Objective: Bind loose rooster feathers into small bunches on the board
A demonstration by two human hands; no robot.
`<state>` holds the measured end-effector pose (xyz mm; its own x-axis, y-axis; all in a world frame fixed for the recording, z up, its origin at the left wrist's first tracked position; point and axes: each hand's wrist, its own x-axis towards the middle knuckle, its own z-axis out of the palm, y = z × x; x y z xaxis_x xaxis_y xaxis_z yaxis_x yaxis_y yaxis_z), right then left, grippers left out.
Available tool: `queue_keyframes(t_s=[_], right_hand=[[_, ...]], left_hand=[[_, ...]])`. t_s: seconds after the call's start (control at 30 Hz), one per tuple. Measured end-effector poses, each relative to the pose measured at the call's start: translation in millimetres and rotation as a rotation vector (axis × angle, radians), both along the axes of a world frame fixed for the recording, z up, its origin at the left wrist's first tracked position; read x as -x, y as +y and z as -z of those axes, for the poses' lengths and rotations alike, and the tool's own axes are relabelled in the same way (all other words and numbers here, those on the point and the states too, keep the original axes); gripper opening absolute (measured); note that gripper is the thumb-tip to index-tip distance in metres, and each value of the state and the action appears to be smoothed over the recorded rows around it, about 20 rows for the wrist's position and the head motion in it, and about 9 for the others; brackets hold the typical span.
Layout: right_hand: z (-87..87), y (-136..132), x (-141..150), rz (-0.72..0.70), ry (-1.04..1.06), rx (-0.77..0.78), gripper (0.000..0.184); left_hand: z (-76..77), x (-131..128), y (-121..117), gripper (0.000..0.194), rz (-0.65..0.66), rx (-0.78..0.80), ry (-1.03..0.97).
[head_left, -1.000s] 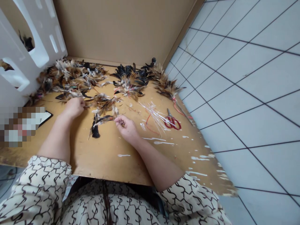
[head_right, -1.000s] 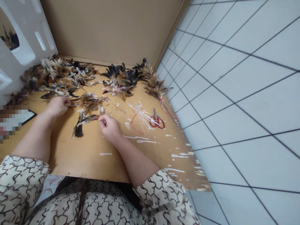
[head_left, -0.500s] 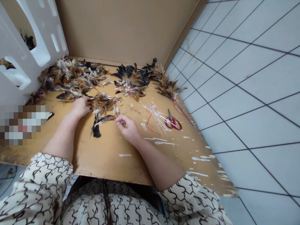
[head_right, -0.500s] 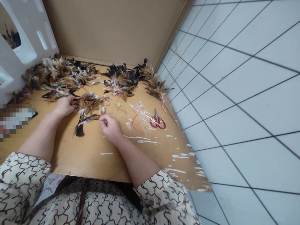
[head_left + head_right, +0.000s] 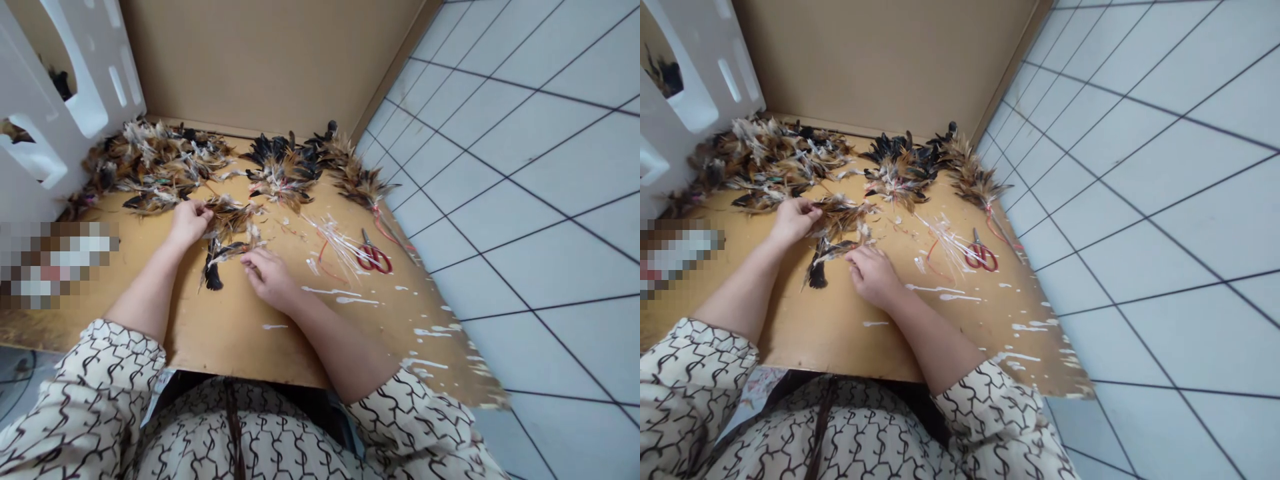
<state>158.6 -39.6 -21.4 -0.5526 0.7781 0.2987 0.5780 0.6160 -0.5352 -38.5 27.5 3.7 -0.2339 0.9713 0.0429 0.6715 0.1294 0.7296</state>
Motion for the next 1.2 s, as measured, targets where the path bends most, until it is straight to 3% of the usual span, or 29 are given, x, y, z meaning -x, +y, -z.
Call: queue_keyframes(t_s=[0.2,0.4,0.63,0.77,0.9,1.07,1.2], right_hand=[[-0.3,8.0,6.5,0.002,-0.181,-0.064,0.024],[-12.5,26.3,12.3,0.080,-0.241,-0.035,0.025],[-19.4,53.4,13.6,0.163,-0.147,0.012,0.019],[-17.2,75.1,10.9,0.217,-0.042,0.075,0.020],[-16.4,90.4,7.4,0.266,0.042,0.168,0.023],[-9.2,91.4,-0.2,0.207,0.164,0.193,0.026],[-3.5,88.4,-6.2,0.150,0.173,0.204,0.029]], left_hand=[[-2.0,-3.6,-1.5,0.028,0.062,-0.022,-0.031],[-8.7,-7.7,-8.5,0.020,0.227,0.055,0.171],[-20.8,-2.9,-13.9,0.019,0.241,0.171,0.376],[-13.0,-7.4,-11.3,0.012,0.330,0.185,0.420],[-2.2,-10.4,-6.7,0.027,0.404,0.096,0.383],[-8.3,-9.4,-8.5,0.029,0.381,-0.002,0.362],[-19.8,-13.6,-16.7,0.023,0.437,0.050,0.317]])
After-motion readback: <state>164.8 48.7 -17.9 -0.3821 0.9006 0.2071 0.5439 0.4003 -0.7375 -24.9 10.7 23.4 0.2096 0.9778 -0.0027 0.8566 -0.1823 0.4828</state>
